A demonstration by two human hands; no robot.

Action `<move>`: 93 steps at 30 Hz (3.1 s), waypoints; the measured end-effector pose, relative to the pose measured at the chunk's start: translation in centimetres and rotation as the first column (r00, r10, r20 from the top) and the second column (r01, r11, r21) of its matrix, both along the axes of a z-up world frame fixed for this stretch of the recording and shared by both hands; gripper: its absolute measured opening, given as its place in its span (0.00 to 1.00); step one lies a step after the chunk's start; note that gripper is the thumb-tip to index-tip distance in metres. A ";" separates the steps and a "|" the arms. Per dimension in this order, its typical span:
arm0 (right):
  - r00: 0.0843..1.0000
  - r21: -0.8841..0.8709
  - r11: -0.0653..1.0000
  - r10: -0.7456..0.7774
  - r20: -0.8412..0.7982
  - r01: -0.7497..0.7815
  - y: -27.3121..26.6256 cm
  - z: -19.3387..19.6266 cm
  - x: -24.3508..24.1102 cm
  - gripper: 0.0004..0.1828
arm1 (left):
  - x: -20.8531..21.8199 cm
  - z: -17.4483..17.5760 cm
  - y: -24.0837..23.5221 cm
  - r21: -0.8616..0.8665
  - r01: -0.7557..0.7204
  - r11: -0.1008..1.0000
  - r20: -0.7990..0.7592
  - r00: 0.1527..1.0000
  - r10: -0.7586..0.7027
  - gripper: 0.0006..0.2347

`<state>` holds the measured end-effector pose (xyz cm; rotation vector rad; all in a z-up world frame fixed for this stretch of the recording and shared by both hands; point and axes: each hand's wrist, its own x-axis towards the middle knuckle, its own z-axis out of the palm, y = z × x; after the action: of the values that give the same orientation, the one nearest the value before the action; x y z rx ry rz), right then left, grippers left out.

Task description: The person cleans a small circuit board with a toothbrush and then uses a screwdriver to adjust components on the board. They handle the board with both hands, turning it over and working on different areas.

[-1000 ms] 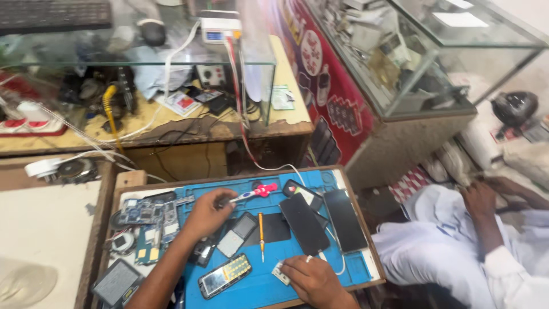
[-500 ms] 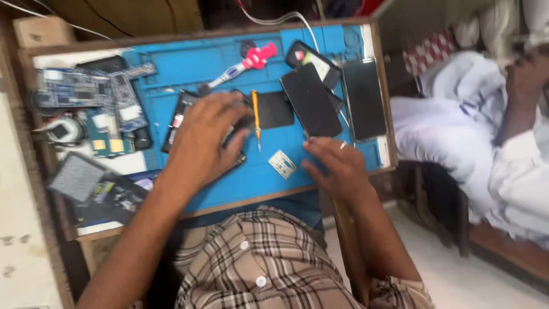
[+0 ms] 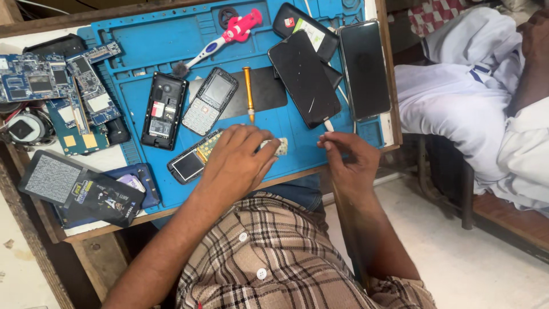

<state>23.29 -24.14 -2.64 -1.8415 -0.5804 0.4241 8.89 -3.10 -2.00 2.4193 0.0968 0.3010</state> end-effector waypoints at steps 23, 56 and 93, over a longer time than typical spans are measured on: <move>0.863 -0.415 0.901 0.305 0.403 -0.124 2.7 1.2 -2.3 0.08 | -1.8 0.0 -1.9 0.001 -0.146 0.989 -0.076 0.986 0.146 0.16; 0.831 -0.379 0.905 0.355 0.428 -0.191 5.9 0.3 -2.1 0.09 | -2.1 -1.2 -0.9 0.094 -0.139 0.986 0.017 0.990 0.138 0.11; 0.853 -0.343 0.912 0.356 0.383 -0.227 5.2 -0.2 -1.9 0.09 | -2.2 -1.4 -1.0 0.104 -0.135 0.985 -0.012 0.990 0.137 0.11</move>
<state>21.43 -18.97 -2.84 -2.1516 -1.1774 0.3023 6.72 -4.15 -3.37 2.5236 0.2621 0.3520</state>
